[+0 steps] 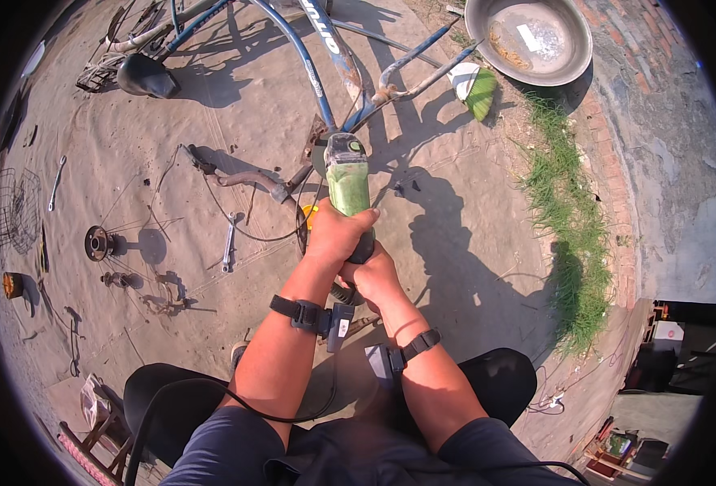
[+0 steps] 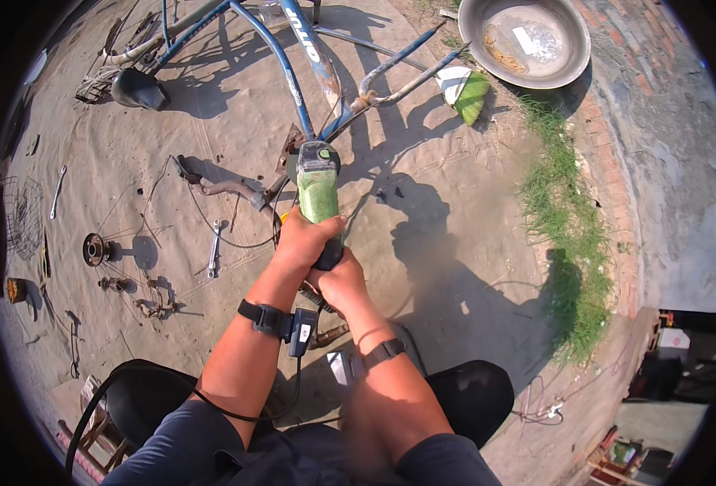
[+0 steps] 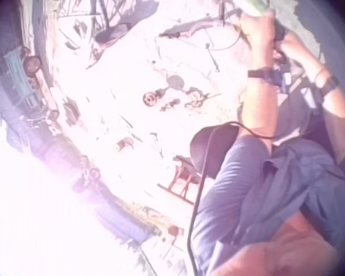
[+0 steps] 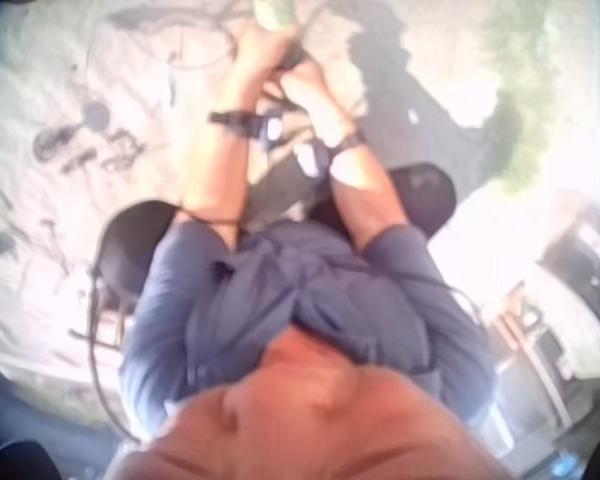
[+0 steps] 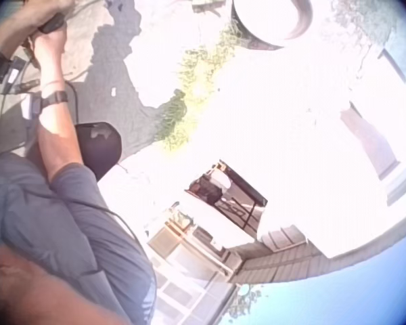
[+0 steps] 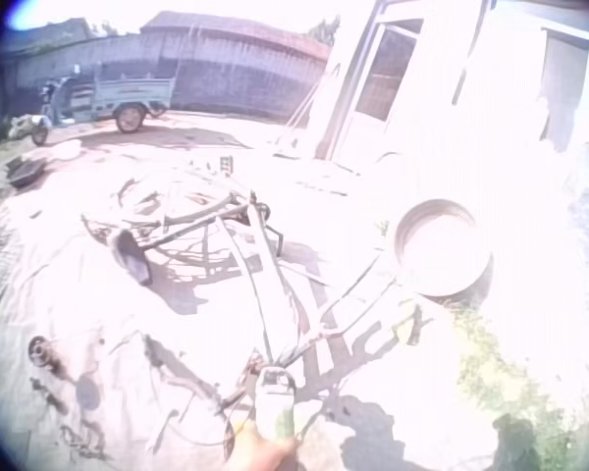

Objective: The person uses an angle grinder on a bicycle frame, then handles a brake cable and wipes the frame with a cloth.

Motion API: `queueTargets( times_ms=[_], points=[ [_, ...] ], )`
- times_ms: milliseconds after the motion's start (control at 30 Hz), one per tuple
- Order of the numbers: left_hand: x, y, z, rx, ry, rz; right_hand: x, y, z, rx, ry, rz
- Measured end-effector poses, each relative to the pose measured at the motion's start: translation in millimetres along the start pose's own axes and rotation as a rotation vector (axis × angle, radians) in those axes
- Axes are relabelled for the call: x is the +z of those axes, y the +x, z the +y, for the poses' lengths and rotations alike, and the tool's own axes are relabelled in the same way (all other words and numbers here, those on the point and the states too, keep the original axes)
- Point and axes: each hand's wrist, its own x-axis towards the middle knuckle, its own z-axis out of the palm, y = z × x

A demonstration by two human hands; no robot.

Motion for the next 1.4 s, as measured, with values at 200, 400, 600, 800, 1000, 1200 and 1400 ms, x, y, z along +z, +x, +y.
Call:
queueTargets(
  times_ms=[200,400,600,800,1000,1200,1400],
  points=[
    [2,1,-2,0.008,0.002,0.007,-1,0,0,-0.007,0.014,0.006],
    [1,0,-1,0.003,-0.001,0.008,-1,-1,-1,-0.001,0.015,0.0],
    [0,-3,5,0.001,0.03,0.001,-2,2,5,0.002,0.002,0.008],
    [-1,-1,3,0.005,0.023,0.009,-2,3,4,0.01,-0.003,-0.001],
    [0,-6,10,0.002,0.003,-0.007,-2,2,3,0.001,0.01,-0.003],
    [1,-2,5,-0.004,0.017,0.014,-3,4,6,0.009,0.004,-0.013],
    [1,0,1,-0.002,0.016,0.016,-3,4,5,-0.001,0.008,-0.014]
  ],
)
